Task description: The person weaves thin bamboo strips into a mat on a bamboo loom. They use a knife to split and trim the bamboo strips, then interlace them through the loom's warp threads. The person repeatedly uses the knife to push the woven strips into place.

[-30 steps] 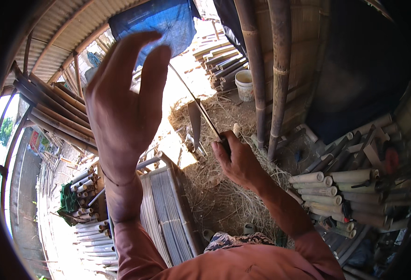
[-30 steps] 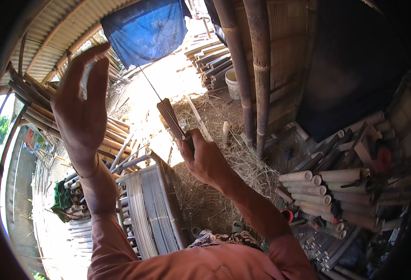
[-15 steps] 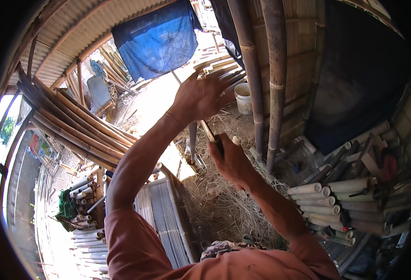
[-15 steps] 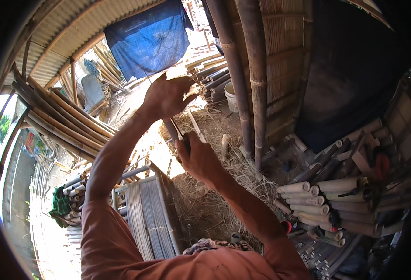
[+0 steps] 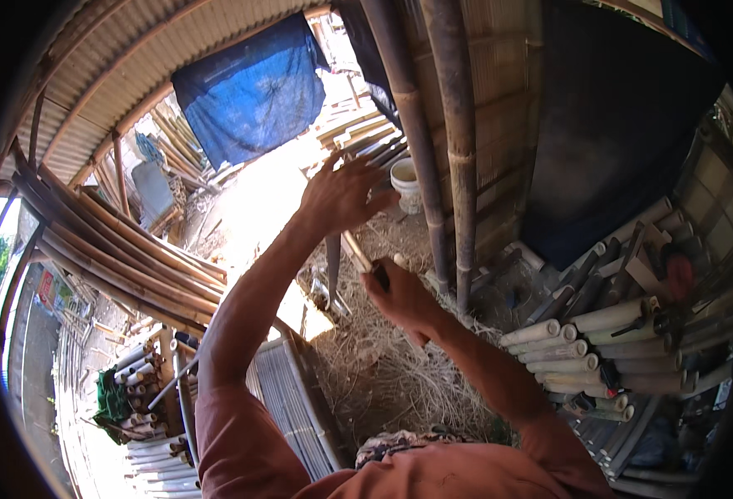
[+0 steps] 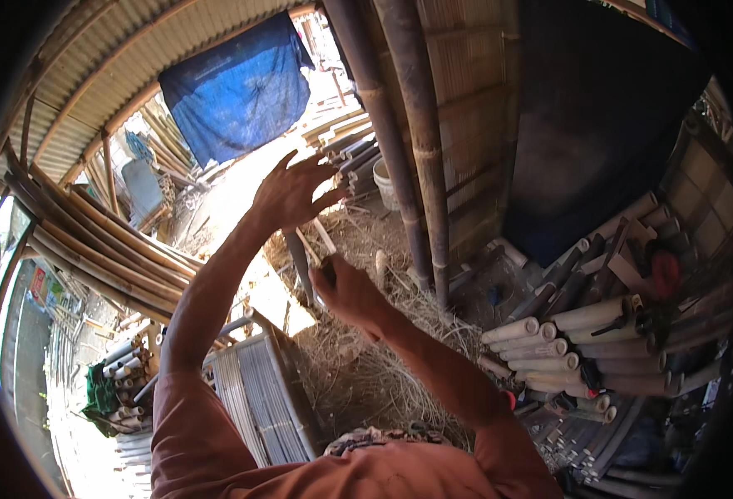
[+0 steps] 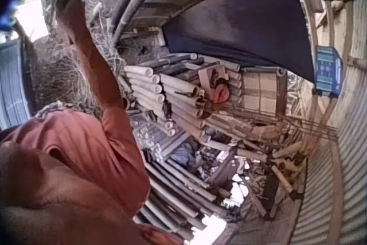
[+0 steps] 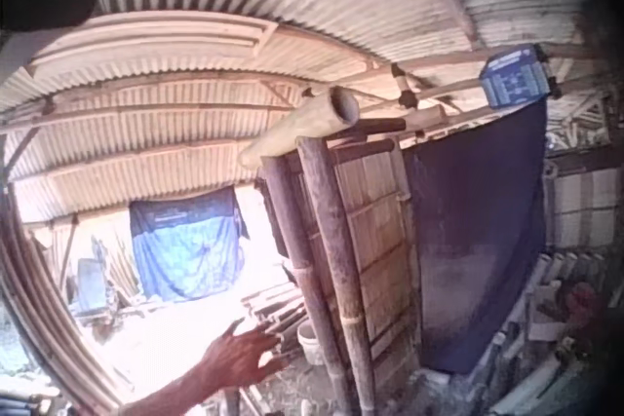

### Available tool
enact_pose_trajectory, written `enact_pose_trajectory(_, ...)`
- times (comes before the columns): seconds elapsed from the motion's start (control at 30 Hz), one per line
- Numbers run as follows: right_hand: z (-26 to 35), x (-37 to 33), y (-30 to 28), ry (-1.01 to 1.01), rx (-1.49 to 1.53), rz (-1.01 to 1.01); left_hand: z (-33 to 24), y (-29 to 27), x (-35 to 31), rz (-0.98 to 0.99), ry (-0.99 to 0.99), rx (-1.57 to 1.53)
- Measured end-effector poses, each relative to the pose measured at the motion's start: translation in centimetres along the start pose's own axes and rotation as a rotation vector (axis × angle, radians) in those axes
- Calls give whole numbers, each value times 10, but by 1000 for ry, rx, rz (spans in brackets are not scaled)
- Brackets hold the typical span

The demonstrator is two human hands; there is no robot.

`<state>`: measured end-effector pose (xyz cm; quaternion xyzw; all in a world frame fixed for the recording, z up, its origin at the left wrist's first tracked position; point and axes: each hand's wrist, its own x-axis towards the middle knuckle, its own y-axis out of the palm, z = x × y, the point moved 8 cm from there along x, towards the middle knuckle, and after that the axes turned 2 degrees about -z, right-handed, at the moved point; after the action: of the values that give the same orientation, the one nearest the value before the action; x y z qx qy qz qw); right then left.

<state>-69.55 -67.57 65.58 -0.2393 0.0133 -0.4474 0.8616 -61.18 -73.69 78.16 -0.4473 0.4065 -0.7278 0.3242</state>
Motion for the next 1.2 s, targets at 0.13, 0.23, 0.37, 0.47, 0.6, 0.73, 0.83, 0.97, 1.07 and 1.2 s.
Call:
enact_pose_trajectory(0.13, 23, 20, -29, -116, -361, -172, 13, -13, 23, -48, -15, -32)
enact_pose_trajectory(0.23, 57, 43, -33, -345, -665, -274, 44, -25, 10, -152, -32, -28)
enact_pose_trajectory(0.37, 56, 72, 39, -62, 2, 103, 80, -69, -41, -561, 4, 94)
enact_pose_trajectory(0.47, -68, 128, 100, 27, -200, -47, 94, -99, -61, -774, -152, -177)
enact_pose_trajectory(0.6, -101, 171, 108, 68, -77, -132, 141, -49, -99, -450, -423, -450)
enact_pose_trajectory(0.73, 40, 132, 133, -41, 132, -23, 205, -51, -125, -645, -298, -689)
enact_pose_trajectory(0.83, 132, 105, 106, -191, 40, -18, 215, -134, -114, -788, -208, -619)
enact_pose_trajectory(0.97, 194, 103, 70, -85, -110, 30, 224, -187, -107, -876, -203, -996)
enact_pose_trajectory(1.07, 190, 104, 68, 104, -217, 71, 257, -141, -88, -775, -191, -783)
enact_pose_trajectory(1.2, 140, 122, 87, 221, -282, 30, 274, -41, -76, -796, -440, -1442)
